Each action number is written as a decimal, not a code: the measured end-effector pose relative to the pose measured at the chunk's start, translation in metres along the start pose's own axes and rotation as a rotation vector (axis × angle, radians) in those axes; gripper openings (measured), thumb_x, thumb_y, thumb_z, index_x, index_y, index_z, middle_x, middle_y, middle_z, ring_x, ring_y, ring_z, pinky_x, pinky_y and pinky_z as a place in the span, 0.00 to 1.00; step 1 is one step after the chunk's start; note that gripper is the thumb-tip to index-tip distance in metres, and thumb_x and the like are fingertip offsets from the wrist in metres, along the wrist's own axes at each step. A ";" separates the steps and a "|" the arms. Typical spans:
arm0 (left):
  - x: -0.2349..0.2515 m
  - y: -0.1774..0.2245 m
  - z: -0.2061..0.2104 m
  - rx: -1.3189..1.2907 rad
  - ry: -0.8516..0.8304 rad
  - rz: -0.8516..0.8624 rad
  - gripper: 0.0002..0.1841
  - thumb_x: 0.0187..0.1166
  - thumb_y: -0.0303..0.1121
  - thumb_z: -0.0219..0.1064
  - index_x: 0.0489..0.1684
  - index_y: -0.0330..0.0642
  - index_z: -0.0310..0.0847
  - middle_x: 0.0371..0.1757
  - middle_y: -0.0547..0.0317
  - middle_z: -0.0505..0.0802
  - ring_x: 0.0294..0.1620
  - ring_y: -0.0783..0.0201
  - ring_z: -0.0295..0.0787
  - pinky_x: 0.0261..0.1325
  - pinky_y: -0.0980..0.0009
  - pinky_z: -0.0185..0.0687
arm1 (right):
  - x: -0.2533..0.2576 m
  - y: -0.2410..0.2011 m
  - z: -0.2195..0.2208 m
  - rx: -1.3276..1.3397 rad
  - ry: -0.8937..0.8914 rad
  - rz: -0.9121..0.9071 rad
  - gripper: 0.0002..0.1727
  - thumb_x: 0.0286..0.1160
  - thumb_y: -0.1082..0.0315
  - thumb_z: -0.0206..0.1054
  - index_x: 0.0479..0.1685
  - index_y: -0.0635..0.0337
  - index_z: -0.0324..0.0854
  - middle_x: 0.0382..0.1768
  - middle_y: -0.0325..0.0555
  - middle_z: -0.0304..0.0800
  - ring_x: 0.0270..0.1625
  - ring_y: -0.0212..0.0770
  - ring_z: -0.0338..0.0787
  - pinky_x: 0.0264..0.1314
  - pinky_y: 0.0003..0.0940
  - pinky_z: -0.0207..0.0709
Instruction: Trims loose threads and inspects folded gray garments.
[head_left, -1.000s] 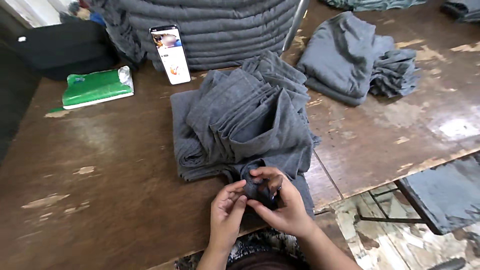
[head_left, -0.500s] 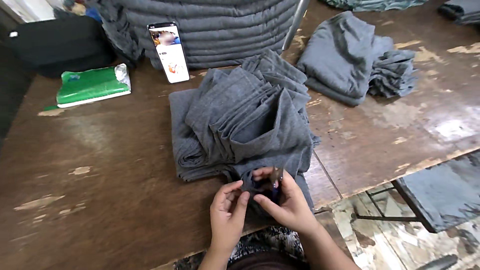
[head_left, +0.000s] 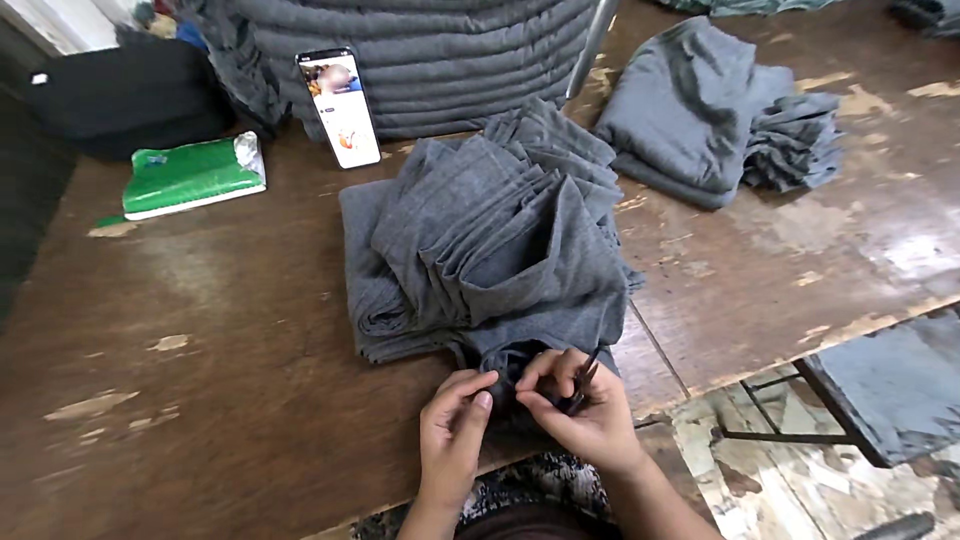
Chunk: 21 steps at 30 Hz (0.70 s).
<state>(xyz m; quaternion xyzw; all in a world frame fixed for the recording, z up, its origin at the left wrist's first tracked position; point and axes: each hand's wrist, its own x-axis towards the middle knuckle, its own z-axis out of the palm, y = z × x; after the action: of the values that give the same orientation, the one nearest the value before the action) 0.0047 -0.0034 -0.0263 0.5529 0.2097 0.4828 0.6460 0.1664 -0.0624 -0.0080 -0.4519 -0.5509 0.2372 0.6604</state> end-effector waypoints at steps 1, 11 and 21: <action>0.000 0.000 -0.001 -0.019 -0.001 -0.007 0.12 0.86 0.35 0.63 0.57 0.48 0.93 0.58 0.66 0.93 0.60 0.73 0.87 0.63 0.75 0.83 | 0.001 0.001 -0.002 -0.007 -0.008 0.000 0.10 0.68 0.77 0.72 0.40 0.56 0.76 0.45 0.40 0.92 0.44 0.26 0.90 0.44 0.18 0.84; -0.002 -0.001 0.007 0.007 -0.005 0.058 0.20 0.73 0.23 0.74 0.65 0.47 0.87 0.62 0.65 0.91 0.58 0.70 0.91 0.63 0.71 0.90 | -0.006 0.003 0.011 -0.327 0.069 -0.144 0.08 0.70 0.74 0.75 0.38 0.63 0.78 0.37 0.44 0.92 0.42 0.27 0.91 0.49 0.18 0.85; 0.000 -0.001 0.015 0.185 0.121 0.111 0.08 0.70 0.22 0.76 0.40 0.45 0.96 0.50 0.66 0.94 0.50 0.76 0.91 0.53 0.80 0.89 | -0.015 -0.016 0.013 -0.252 -0.084 -0.161 0.08 0.72 0.75 0.71 0.37 0.60 0.74 0.36 0.44 0.87 0.42 0.30 0.87 0.48 0.20 0.82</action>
<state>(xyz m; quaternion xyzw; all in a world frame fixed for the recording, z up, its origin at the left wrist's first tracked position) 0.0178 -0.0108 -0.0226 0.5907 0.2608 0.5287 0.5509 0.1467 -0.0772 -0.0023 -0.4754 -0.6378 0.1312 0.5916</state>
